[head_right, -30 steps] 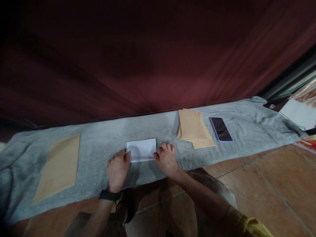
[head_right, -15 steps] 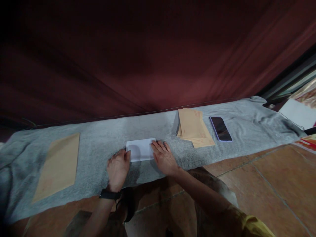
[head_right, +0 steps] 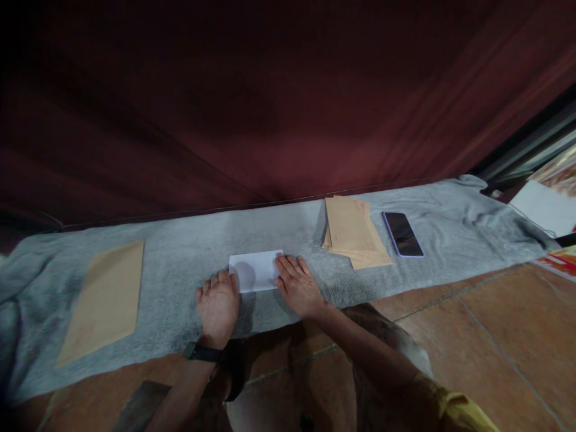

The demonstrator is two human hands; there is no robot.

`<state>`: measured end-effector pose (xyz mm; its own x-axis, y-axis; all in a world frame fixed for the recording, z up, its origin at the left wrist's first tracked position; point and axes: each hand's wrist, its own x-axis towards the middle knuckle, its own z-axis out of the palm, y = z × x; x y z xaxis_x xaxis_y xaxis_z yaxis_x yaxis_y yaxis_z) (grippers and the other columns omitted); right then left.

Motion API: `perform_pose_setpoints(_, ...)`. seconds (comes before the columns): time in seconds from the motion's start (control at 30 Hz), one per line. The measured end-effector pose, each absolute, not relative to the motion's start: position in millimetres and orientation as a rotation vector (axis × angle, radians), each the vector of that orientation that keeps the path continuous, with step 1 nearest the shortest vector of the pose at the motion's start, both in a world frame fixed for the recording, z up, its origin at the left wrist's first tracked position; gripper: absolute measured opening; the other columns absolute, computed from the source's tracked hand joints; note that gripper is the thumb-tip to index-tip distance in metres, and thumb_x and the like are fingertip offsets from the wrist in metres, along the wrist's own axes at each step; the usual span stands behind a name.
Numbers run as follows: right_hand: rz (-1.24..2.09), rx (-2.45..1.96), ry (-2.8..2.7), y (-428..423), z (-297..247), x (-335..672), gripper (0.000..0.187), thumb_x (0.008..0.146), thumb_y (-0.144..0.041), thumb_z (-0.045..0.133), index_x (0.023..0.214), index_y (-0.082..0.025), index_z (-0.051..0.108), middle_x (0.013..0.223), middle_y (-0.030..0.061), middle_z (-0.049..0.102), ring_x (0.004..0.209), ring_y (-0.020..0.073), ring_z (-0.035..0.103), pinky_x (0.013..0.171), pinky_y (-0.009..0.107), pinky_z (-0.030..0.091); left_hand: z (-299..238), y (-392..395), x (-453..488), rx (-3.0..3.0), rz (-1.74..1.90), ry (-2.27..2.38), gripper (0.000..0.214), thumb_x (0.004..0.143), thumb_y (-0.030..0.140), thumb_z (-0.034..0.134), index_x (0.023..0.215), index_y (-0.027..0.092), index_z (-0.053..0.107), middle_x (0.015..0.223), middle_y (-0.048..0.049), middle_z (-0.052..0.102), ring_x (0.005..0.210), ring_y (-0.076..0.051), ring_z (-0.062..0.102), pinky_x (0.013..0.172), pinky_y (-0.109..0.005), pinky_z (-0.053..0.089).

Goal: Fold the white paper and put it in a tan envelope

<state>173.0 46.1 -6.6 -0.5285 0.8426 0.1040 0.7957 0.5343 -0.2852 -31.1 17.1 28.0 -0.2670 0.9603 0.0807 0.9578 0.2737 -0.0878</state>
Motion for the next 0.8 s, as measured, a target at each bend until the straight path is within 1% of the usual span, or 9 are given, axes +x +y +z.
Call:
perform_pose_setpoints(0.17, 0.266, -1.384, -2.535, 44.9, -7.6, 171.4, 0.053, 0.106, -0.033, 0.035, 0.156, -0.014, 0.037, 0.164, 0.0095, 0.031, 0.150, 0.0276, 0.032, 0.125, 0.051, 0.021, 28.2, 17.6, -30.2, -1.831, 0.012, -2.414, 0.045, 0.103, 0.030, 0.022, 0.103, 0.013, 0.064, 0.096, -0.0153, 0.069, 0.097, -0.031, 0.061, 0.085, -0.041, 0.041)
perform_pose_setpoints(0.43, 0.244, -1.397, -2.537, 44.9, -7.8, 170.6, 0.056, 0.105, -0.036, 0.040, 0.157, -0.015, 0.035, 0.163, 0.0103, 0.033, 0.150, 0.0278, 0.032, 0.124, 0.052, 0.022, 27.1, 17.4, -31.2, -1.846, 0.011, -2.419, 0.045, 0.104, 0.030, 0.021, 0.101, 0.015, 0.063, 0.096, -0.0149, 0.070, 0.098, -0.031, 0.061, 0.085, -0.041, 0.042)
perform_pose_setpoints(0.6, 0.235, -1.404, -2.544, 44.7, -8.9, 170.1, 0.056, 0.106, -0.035, 0.039, 0.156, -0.013, 0.035, 0.164, 0.0106, 0.031, 0.150, 0.0282, 0.031, 0.125, 0.051, 0.020, 26.3, 16.8, -30.5, -1.835, 0.010, -2.419, 0.045, 0.103, 0.032, 0.021, 0.102, 0.014, 0.063, 0.095, -0.0156, 0.069, 0.097, -0.031, 0.060, 0.086, -0.042, 0.042)
perform_pose_setpoints(0.73, 0.221, -1.406, -2.544, 44.7, -10.4, 169.3, 0.056, 0.105, -0.035, 0.040, 0.156, -0.012, 0.035, 0.164, 0.0107, 0.031, 0.150, 0.0288, 0.032, 0.125, 0.052, 0.019, 28.4, 15.9, -28.6, -1.827, 0.002, -2.415, 0.045, 0.103, 0.030, 0.021, 0.105, 0.012, 0.062, 0.096, -0.0165, 0.067, 0.098, -0.033, 0.059, 0.087, -0.045, 0.043)
perform_pose_setpoints(0.8, 0.218, -1.409, -2.539, 44.7, -10.9, 168.9, 0.057, 0.105, -0.034, 0.041, 0.157, -0.013, 0.035, 0.164, 0.0109, 0.032, 0.149, 0.0286, 0.033, 0.125, 0.052, 0.020, 29.3, 15.6, -29.0, -1.830, -0.019, -2.396, 0.043, 0.102, 0.028, 0.022, 0.109, 0.011, 0.062, 0.102, -0.0185, 0.066, 0.101, -0.034, 0.058, 0.088, -0.048, 0.044)
